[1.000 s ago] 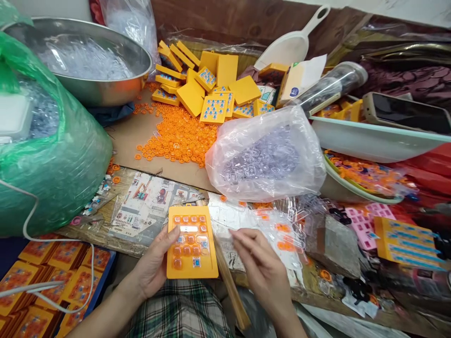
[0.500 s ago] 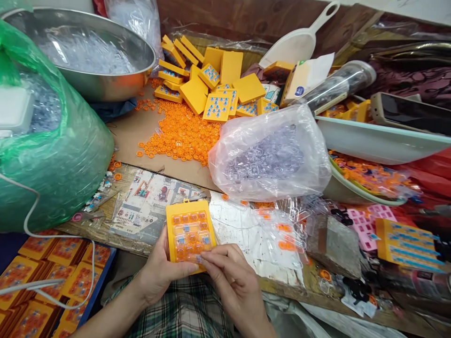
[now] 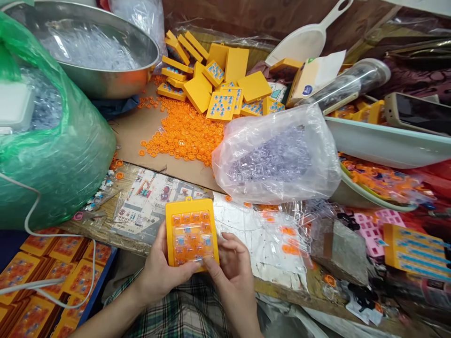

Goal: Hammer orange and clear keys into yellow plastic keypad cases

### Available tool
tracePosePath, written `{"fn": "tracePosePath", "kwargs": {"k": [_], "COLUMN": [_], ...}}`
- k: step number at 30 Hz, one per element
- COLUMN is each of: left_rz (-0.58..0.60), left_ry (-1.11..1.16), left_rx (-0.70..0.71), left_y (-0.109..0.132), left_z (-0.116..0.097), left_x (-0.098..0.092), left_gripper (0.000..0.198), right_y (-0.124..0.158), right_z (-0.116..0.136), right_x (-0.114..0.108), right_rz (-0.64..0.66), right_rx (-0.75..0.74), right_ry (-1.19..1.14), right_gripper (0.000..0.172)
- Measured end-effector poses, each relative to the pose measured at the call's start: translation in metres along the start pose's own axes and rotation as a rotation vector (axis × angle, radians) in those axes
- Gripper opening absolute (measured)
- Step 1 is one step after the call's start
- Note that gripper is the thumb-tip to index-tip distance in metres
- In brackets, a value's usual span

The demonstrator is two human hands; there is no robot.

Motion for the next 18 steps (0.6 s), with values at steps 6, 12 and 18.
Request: {"fn": "tracePosePath", "kwargs": {"k": [6, 12, 18], "left_rz": [-0.104, -0.001, -0.100], "left_ry": [-0.154, -0.151, -0.454], "left_rx": [0.118, 0.153, 0.322], "left_y": [0.000, -0.022, -0.038], "left_z": [-0.006, -0.057, -0.118], "left_x": [-0.014, -0.046, -0.095], "left_gripper": [0.085, 0.079, 0.072], "right_y": [-0.005, -0.032, -0.059], "right_z": [0.001, 0.014, 0.011], "right_x": [0.034, 0.093, 0.157], "right_rz": [0.253, 0.481, 0.808], "right_rx": [0.280, 0.278, 0.194], "right_ry": [-0.283, -0.154, 0.239], "right_gripper": [0.041, 0.056, 0.067]}}
Point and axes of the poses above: each hand's wrist, its own y-axis away from the middle knuckle, its own x-axis out of the palm, z = x × y, the point moved 6 cm from there along -y, towards the middle knuckle, and after that the axes turned 11 degrees about y, right-handed, at the moved point
